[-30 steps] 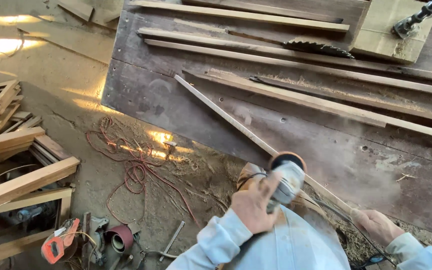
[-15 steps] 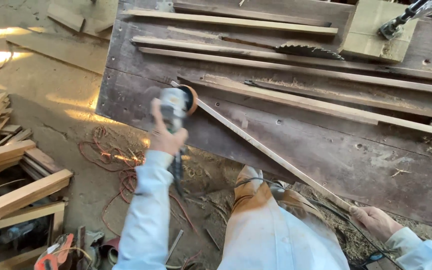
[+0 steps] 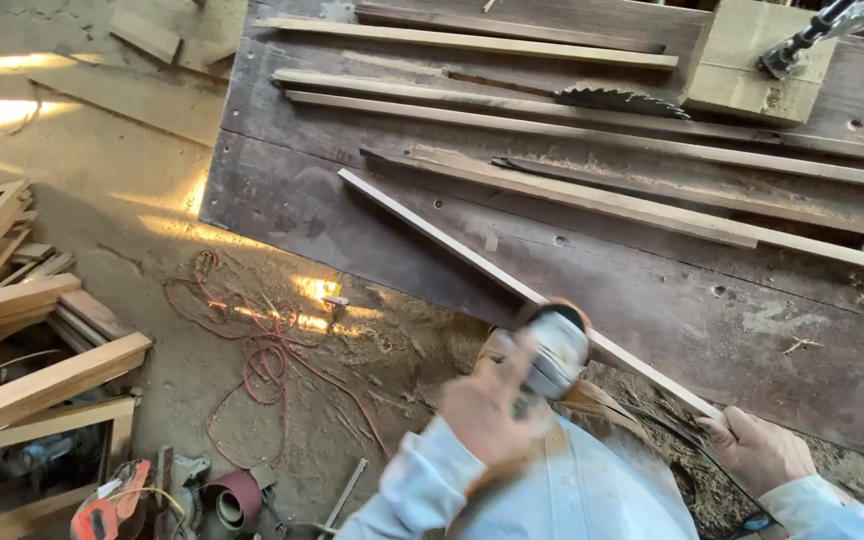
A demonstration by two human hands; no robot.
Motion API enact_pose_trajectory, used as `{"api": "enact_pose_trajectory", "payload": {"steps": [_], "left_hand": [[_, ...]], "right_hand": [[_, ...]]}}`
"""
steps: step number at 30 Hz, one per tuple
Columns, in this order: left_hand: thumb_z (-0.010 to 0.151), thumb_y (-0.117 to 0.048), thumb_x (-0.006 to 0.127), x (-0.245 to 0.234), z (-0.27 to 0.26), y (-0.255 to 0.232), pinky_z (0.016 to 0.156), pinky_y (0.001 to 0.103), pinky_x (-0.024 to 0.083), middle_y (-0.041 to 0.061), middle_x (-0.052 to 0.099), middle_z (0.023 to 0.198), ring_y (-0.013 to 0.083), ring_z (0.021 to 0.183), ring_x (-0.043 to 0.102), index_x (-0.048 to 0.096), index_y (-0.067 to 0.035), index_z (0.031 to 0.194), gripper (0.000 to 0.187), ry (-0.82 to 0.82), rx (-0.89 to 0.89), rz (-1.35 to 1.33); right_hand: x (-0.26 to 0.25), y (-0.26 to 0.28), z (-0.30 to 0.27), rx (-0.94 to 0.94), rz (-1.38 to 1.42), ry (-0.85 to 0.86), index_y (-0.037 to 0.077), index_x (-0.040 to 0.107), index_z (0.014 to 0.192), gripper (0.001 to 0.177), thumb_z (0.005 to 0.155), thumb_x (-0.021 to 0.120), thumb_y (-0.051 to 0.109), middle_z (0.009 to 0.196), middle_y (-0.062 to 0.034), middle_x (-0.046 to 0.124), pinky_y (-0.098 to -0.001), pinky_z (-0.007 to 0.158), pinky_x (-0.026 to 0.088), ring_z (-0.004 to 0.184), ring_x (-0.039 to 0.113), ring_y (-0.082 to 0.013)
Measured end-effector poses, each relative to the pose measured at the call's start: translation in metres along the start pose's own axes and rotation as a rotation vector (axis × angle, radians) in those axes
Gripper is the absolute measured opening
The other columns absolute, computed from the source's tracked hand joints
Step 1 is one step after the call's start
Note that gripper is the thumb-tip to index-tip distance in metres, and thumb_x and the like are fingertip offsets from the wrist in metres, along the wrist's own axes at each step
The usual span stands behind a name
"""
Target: Sanding the surfaces of thin wooden strips using a handheld orbital sander on a workbench.
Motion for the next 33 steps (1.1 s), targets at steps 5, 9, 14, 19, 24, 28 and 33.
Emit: {"api": "enact_pose_trajectory", "payload": {"steps": [5, 9, 14, 19, 24, 28, 33], "left_hand": [[0.083, -0.057, 0.069, 0.002, -0.003, -0.002, 0.043, 0.048, 0.053, 0.018, 0.065, 0.093, 0.0363, 0.055, 0.065, 0.028, -0.031, 0.157, 0.089, -0.208, 0.104, -0.010], [0.084, -0.038, 0.066, -0.043, 0.023, 0.064, 0.060, 0.050, 0.058, 0.014, 0.069, 0.089, 0.0350, 0.072, 0.070, 0.011, -0.022, 0.164, 0.099, -0.133, -0.185, 0.066], [0.081, -0.031, 0.057, -0.138, 0.052, 0.143, 0.069, 0.052, 0.052, 0.020, 0.070, 0.087, 0.0433, 0.073, 0.066, -0.005, -0.042, 0.164, 0.104, -0.162, -0.608, -0.176], [0.072, -0.027, 0.066, -0.187, 0.075, 0.189, 0.083, 0.055, 0.051, 0.026, 0.068, 0.113, 0.0509, 0.089, 0.066, 0.014, -0.034, 0.160, 0.103, -0.408, -0.517, -0.174], [0.072, -0.027, 0.060, -0.156, 0.065, 0.148, 0.083, 0.058, 0.052, 0.014, 0.068, 0.130, 0.0463, 0.099, 0.068, 0.001, -0.041, 0.163, 0.109, -0.237, -0.556, -0.192], [0.090, -0.036, 0.049, -0.080, 0.031, 0.071, 0.076, 0.053, 0.054, 0.020, 0.068, 0.089, 0.0420, 0.080, 0.068, -0.002, -0.037, 0.166, 0.091, -0.017, -0.561, -0.123], [0.088, -0.055, 0.054, 0.005, 0.005, -0.025, 0.060, 0.055, 0.056, 0.023, 0.067, 0.093, 0.0430, 0.066, 0.069, 0.025, -0.032, 0.161, 0.082, -0.041, 0.055, -0.008]], "right_hand": [[0.010, -0.004, 0.004, -0.029, -0.013, 0.002, 0.027, 0.053, 0.081, 0.047, 0.093, 0.036, 0.069, 0.063, 0.0050, 0.071, -0.0392, 0.056, 0.053, 0.057, 0.069, -0.0248], [0.008, -0.004, 0.003, -0.012, -0.003, 0.043, 0.029, 0.052, 0.080, 0.048, 0.091, 0.034, 0.072, 0.061, 0.0073, 0.070, -0.0382, 0.054, 0.052, 0.054, 0.067, -0.0223], [0.010, -0.002, -0.002, 0.007, 0.009, 0.033, 0.029, 0.053, 0.086, 0.038, 0.095, 0.041, 0.063, 0.071, 0.0062, 0.071, -0.0397, 0.059, 0.054, 0.062, 0.070, -0.0229], [0.013, 0.007, -0.021, -0.128, -0.149, -0.357, 0.023, 0.059, 0.111, 0.033, 0.079, 0.064, 0.018, 0.083, -0.0001, 0.063, -0.0416, 0.065, 0.054, 0.075, 0.069, -0.0263], [-0.007, 0.026, -0.042, -0.020, -0.296, -0.630, 0.029, 0.059, 0.107, 0.011, 0.099, 0.065, 0.027, 0.084, 0.0042, 0.059, -0.0395, 0.066, 0.046, 0.074, 0.062, -0.0255], [-0.012, 0.028, -0.047, -0.003, -0.318, -0.675, 0.030, 0.060, 0.107, 0.015, 0.095, 0.068, 0.026, 0.086, 0.0054, 0.058, -0.0392, 0.070, 0.048, 0.078, 0.063, -0.0239], [0.000, 0.014, -0.038, -0.100, 0.100, -0.396, 0.035, 0.059, 0.124, 0.032, 0.093, 0.059, 0.044, 0.101, 0.0008, 0.064, -0.0505, 0.057, 0.058, 0.070, 0.073, -0.0332]]}}
Point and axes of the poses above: each hand's wrist, its own z-axis towards the middle knuckle, its own x-axis out of the palm, y = z × x, the point moved 7 cm from there along z, towards the middle knuckle
